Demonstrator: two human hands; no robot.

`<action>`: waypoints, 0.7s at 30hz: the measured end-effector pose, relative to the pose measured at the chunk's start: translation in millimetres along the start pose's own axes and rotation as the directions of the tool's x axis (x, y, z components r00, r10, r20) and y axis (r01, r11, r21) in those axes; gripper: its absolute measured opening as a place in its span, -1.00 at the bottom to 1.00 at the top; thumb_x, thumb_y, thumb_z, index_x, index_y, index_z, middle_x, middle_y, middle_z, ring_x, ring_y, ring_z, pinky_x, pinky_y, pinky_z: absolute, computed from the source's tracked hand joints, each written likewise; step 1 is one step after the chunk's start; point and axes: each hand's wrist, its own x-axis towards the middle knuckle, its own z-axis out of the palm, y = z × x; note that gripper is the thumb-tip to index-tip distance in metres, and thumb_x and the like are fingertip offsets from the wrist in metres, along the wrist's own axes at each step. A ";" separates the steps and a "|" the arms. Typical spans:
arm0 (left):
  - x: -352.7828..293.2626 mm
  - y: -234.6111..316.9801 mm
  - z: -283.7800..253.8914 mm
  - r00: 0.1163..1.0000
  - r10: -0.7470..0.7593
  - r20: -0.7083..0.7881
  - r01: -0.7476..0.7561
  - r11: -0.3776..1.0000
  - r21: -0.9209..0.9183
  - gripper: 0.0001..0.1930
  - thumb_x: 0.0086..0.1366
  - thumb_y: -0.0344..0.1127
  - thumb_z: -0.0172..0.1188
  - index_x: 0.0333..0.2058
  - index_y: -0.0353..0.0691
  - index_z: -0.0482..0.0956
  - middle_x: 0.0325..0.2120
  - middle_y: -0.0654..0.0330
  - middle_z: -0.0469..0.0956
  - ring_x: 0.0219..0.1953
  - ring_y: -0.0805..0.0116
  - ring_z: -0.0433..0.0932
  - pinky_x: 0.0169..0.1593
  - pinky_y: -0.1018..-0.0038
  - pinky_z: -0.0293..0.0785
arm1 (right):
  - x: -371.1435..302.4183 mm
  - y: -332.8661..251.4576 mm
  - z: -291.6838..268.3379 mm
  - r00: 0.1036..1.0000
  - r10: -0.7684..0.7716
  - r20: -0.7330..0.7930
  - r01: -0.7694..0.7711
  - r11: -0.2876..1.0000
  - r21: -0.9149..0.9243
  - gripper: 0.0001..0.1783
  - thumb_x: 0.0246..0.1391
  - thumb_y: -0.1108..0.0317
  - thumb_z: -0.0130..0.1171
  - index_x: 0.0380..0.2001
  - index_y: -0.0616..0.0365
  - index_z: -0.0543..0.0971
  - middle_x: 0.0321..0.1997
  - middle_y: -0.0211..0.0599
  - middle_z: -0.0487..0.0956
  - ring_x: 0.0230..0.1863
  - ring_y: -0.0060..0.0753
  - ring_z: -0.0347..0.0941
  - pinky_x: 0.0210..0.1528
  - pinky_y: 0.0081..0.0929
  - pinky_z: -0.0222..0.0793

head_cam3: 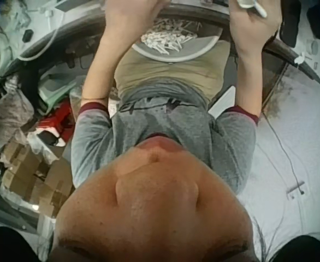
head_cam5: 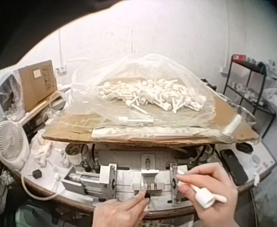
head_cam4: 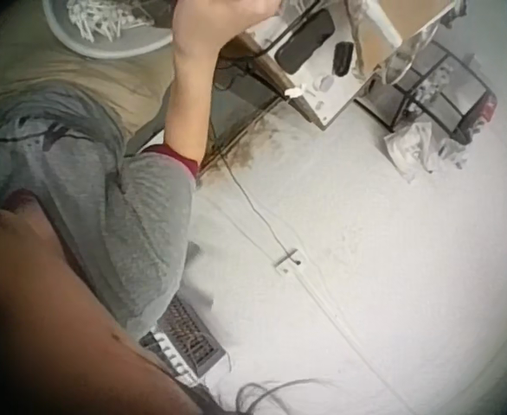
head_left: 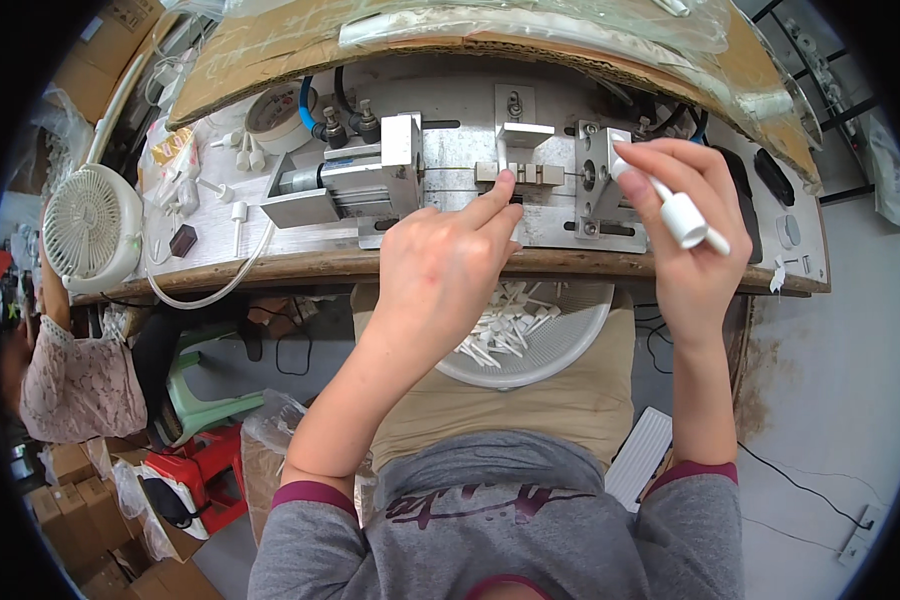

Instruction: The person is assembling small white plastic components using a mechanical fixture at a workbench.

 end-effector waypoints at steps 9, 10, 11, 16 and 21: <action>0.6 7.2 -7.5 0.997 -0.064 -0.037 0.047 0.935 -0.351 -0.63 -0.02 -0.37 0.46 -0.18 -0.22 0.65 -0.17 0.21 0.66 -0.46 0.40 0.64 -0.38 0.54 0.55 | -15.4 16.8 10.6 0.803 -0.587 0.108 0.555 0.668 -0.496 -0.52 -0.40 0.46 0.25 -0.22 0.27 0.69 -0.27 -0.20 0.52 -0.27 -0.23 0.51 -0.36 -0.42 0.50; 0.3 14.2 -12.1 0.995 -0.065 -0.070 0.023 0.873 -0.487 -0.61 -0.04 -0.39 0.47 -0.17 -0.24 0.64 -0.21 0.19 0.66 -0.44 0.42 0.64 -0.37 0.54 0.56 | -17.6 15.3 16.1 0.781 -0.615 0.109 0.576 0.643 -0.505 -0.52 -0.41 0.46 0.23 -0.23 0.26 0.69 -0.27 -0.20 0.53 -0.27 -0.24 0.51 -0.36 -0.43 0.51; -0.5 20.6 -15.2 0.992 -0.071 -0.103 -0.007 0.791 -0.612 -0.58 -0.07 -0.42 0.49 -0.16 -0.26 0.63 -0.25 0.17 0.66 -0.41 0.44 0.65 -0.35 0.54 0.58 | -19.3 14.1 21.2 0.758 -0.643 0.109 0.596 0.616 -0.515 -0.51 -0.42 0.47 0.21 -0.23 0.26 0.69 -0.27 -0.20 0.54 -0.27 -0.26 0.52 -0.36 -0.45 0.52; -9.3 31.3 -23.4 0.984 -0.124 -0.127 0.029 0.819 -0.573 -0.59 -0.07 -0.50 0.47 -0.16 -0.28 0.64 -0.35 0.19 0.61 -0.34 0.41 0.63 -0.29 0.53 0.60 | -20.7 14.2 30.1 0.776 -0.627 0.062 0.582 0.675 -0.454 -0.55 -0.36 0.50 0.26 -0.23 0.29 0.68 -0.29 -0.21 0.56 -0.30 -0.26 0.53 -0.36 -0.47 0.50; -16.5 7.8 -6.5 0.991 -0.062 -0.116 0.029 0.965 -0.261 -0.68 0.01 -0.47 0.40 -0.19 -0.25 0.66 -0.18 0.16 0.61 -0.35 0.34 0.61 -0.30 0.50 0.55 | -21.6 6.6 14.9 0.966 -0.256 -0.049 0.245 0.955 -0.167 -0.73 -0.16 0.54 0.46 -0.32 0.31 0.64 -0.47 -0.25 0.61 -0.46 -0.40 0.53 -0.43 -0.58 0.46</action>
